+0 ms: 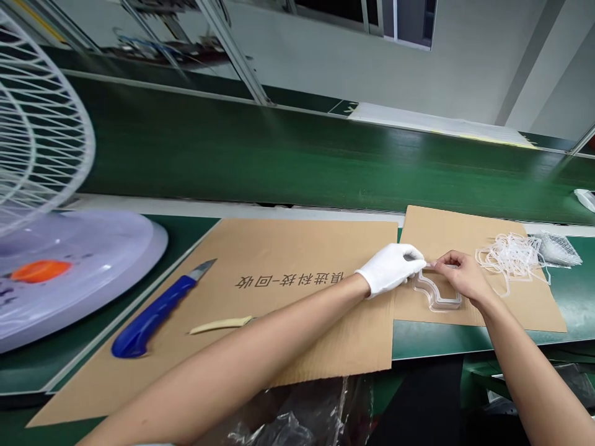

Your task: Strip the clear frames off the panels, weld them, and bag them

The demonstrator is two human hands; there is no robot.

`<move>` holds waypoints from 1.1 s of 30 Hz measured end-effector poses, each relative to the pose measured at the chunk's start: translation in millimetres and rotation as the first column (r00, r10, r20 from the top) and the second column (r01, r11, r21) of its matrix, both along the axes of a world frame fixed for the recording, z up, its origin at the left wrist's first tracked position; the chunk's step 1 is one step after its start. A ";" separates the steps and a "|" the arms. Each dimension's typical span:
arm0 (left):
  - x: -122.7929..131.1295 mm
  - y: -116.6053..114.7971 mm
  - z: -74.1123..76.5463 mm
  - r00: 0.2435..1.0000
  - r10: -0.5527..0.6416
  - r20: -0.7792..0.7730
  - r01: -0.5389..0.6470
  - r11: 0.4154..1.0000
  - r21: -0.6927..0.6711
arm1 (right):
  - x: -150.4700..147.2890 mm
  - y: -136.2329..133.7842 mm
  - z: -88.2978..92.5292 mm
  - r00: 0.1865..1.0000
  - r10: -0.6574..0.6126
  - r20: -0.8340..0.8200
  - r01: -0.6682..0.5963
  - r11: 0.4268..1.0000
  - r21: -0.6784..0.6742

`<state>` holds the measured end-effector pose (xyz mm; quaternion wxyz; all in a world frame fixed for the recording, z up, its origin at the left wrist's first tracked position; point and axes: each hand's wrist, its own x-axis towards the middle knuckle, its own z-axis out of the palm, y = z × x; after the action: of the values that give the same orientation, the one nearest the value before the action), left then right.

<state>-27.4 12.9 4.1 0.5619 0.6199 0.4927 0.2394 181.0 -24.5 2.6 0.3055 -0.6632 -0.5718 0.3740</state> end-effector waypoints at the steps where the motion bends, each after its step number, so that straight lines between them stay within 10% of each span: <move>1: 0.9 -0.9 -1.3 1.000 0.001 0.017 -0.001 1.000 -0.015 | -1.0 0.8 -0.7 1.000 0.000 0.011 0.000 1.000 -0.007; 10: 0.1 -3.2 -14.0 0.997 -0.041 0.067 0.040 0.999 0.019 | -5.0 5.7 -2.8 0.989 0.014 0.150 -0.012 1.000 -0.016; 33: 2.6 -6.3 -14.4 0.992 -0.065 -0.107 0.085 0.978 0.191 | 15.8 -40.4 -3.2 0.992 0.043 -0.120 -0.036 0.997 0.061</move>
<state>-24.8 6.5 -10.2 0.4816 0.7012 0.4709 0.2337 196.8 -64.9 -0.6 0.3516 -0.6186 -0.5759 0.4025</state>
